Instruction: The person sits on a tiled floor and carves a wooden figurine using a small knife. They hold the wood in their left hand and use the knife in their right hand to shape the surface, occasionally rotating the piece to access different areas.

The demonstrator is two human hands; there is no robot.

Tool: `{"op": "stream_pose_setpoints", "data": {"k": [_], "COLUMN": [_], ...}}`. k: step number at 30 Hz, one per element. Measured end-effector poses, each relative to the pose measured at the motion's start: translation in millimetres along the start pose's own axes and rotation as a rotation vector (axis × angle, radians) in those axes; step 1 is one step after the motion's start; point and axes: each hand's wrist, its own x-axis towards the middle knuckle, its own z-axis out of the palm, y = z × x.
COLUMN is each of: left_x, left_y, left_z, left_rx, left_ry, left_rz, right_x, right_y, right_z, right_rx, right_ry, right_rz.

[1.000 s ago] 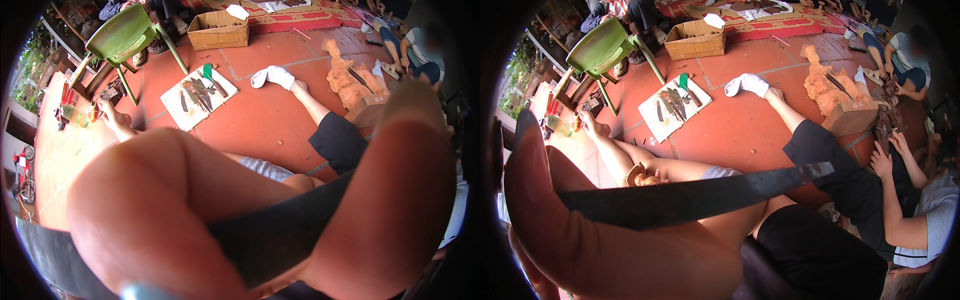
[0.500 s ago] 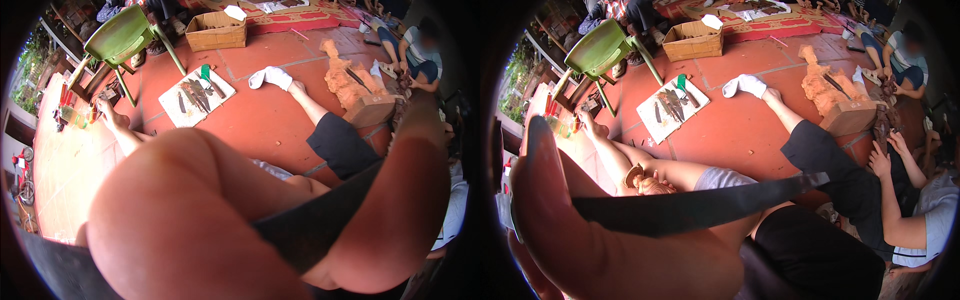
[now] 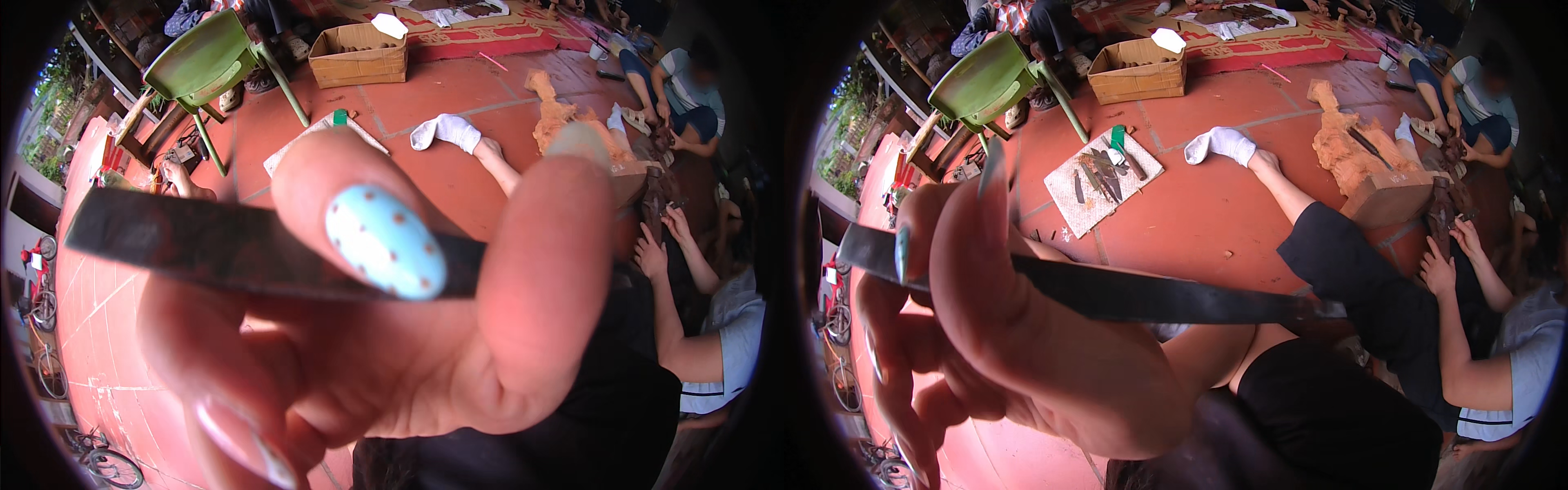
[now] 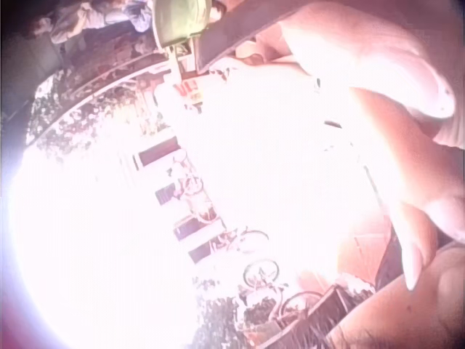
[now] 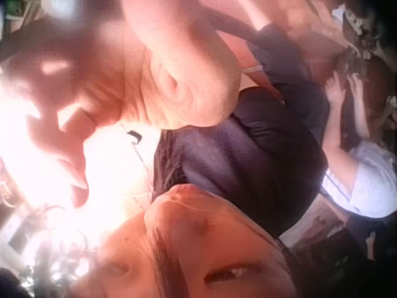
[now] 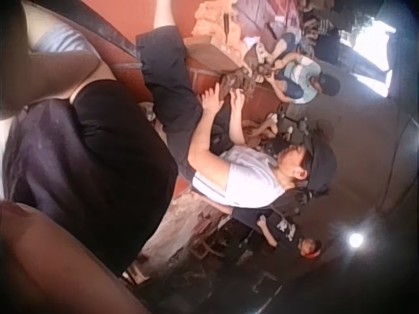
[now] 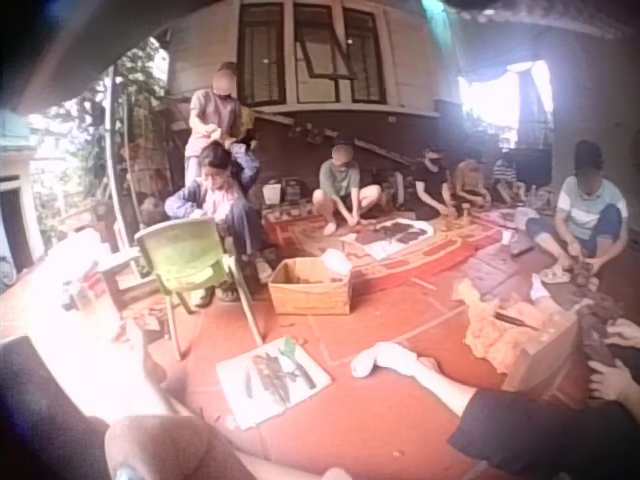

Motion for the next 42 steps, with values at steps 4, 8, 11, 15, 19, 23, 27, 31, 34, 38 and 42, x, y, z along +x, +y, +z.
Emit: {"op": "stream_pose_setpoints", "data": {"k": [4,8,11,15,19,23,27,31,34,38,42], "left_x": [-9.5,-25.0,-26.7,-31.0,-31.9,-32.4,-32.5,-33.2,-34.2,-34.4,-35.2], "left_y": [7.9,24.2,27.0,26.5,24.3,22.9,20.6,19.8,19.1,18.3,17.7], "left_z": [-27.2,-35.6,-38.6,-43.7,-44.7,-44.4,-44.0,-43.7,-44.4,-44.0,-44.3], "left_rx": [-0.053,-0.069,-0.074,-0.092,-0.097,-0.102,-0.107,-0.111,-0.112,-0.118,-0.118], "left_ry": [0.047,0.075,0.079,0.093,0.093,0.093,0.092,0.090,0.091,0.093,0.091], "left_rz": [0.033,0.083,0.091,0.097,0.101,0.095,0.090,0.087,0.085,0.078,0.075], "right_x": [-2.0,-1.5,-2.3,-3.2,-3.0,-5.1,-5.8,-5.0,-4.9,-4.5,-6.0], "right_y": [3.1,3.1,4.4,3.6,1.8,-1.0,-2.4,-2.4,-1.6,-1.4,0.3], "right_z": [-19.9,-43.3,-49.5,-50.8,-55.5,-40.3,-40.6,-37.7,-38.5,-39.6,-42.8], "right_rx": [-0.006,-0.134,-0.173,-0.203,-0.229,-0.421,-0.373,-0.381,-0.393,-0.366,-0.364], "right_ry": [0.089,0.081,0.059,0.146,0.141,0.253,0.285,0.289,0.298,0.310,0.314], "right_rz": [-0.002,-0.001,0.002,0.016,0.024,0.045,0.071,0.055,0.073,0.073,0.046]}}
